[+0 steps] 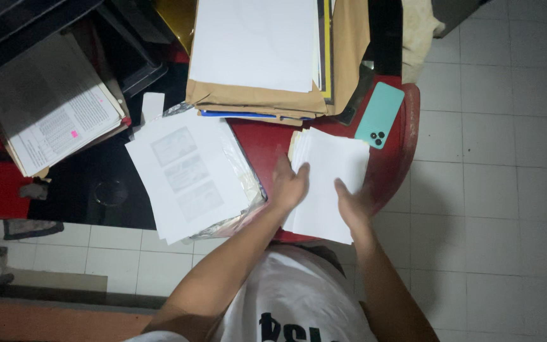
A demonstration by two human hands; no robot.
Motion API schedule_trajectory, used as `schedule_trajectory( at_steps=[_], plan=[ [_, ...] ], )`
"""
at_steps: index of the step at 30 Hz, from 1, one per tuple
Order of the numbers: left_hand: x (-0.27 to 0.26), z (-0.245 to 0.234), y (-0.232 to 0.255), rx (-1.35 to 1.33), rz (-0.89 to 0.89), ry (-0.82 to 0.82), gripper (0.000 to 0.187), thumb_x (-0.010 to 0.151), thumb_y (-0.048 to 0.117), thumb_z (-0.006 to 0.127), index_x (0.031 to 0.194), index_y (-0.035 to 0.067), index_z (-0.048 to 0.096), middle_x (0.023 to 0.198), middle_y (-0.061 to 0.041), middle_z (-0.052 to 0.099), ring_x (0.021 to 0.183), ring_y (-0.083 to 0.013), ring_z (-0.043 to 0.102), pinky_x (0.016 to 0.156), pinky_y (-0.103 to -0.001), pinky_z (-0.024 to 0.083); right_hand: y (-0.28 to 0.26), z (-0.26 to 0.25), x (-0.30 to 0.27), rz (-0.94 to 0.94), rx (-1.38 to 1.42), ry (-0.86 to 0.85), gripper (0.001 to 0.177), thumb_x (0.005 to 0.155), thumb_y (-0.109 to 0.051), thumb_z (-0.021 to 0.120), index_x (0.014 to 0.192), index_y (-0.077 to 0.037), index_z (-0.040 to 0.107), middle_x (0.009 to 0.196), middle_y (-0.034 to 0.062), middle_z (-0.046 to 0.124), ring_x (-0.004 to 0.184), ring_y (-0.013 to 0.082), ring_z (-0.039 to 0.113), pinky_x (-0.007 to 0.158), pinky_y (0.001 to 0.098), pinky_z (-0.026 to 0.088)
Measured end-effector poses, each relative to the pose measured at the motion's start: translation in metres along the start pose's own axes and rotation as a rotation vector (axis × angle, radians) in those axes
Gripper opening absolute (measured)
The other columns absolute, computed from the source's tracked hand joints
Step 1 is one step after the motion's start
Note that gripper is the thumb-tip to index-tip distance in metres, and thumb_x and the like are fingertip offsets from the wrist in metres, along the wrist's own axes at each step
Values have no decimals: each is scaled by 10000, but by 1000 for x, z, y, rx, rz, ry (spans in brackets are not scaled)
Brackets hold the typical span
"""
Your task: The person sorts through loose sheets of paper on a red table, aligns them, and places them into a clear plastic sleeve. The person then picks up a book, flips through its pages, and places it on a black plastic shelf. The person also handles a brown envelope and a blue folder, placing them on the shelf.
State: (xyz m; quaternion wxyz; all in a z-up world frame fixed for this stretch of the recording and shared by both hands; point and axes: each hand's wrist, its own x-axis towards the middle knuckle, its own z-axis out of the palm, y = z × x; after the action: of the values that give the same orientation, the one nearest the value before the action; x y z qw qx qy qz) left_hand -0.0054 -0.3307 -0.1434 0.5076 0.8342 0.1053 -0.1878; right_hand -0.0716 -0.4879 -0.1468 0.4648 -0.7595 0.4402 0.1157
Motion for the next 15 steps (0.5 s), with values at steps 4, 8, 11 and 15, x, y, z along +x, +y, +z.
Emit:
schedule_trajectory(
  at_steps=[4, 8, 11, 15],
  plan=[
    [17, -3, -5, -6, 175, 29, 783, 995, 364, 518, 1555, -98, 224, 1630, -326, 248, 1547, -421, 204, 1252, -416, 167, 42, -8, -9, -322, -23, 148, 825, 1010, -345, 691, 1494, 153, 246, 1424, 400, 434, 1309, 483, 471, 1102, 490, 350],
    [17, 14, -24, -58, 201, -65, 802, 1044, 386, 458, 1558, -133, 127, 1674, -343, 69, 1551, -423, 123, 1257, -407, 140, 36, 6, -28, -568, 188, 69, 666, 991, -217, 603, 1511, 106, 340, 1447, 324, 528, 1335, 421, 533, 1143, 474, 366],
    [14, 18, -25, -69, 74, -57, 809, 1017, 450, 400, 1586, -76, 168, 1662, -290, 199, 1547, -384, 213, 1256, -392, 183, 32, 13, -24, -479, 153, 33, 639, 978, -250, 605, 1476, 94, 401, 1431, 311, 559, 1331, 405, 557, 1141, 462, 389],
    [12, 11, -14, -68, 56, -84, 822, 1010, 481, 391, 1583, -55, 149, 1674, -261, 160, 1561, -365, 163, 1244, -394, 142, 56, 29, 5, -459, -29, 135, 772, 952, -323, 688, 1470, 142, 354, 1449, 388, 458, 1372, 487, 449, 1180, 491, 309]
  ],
)
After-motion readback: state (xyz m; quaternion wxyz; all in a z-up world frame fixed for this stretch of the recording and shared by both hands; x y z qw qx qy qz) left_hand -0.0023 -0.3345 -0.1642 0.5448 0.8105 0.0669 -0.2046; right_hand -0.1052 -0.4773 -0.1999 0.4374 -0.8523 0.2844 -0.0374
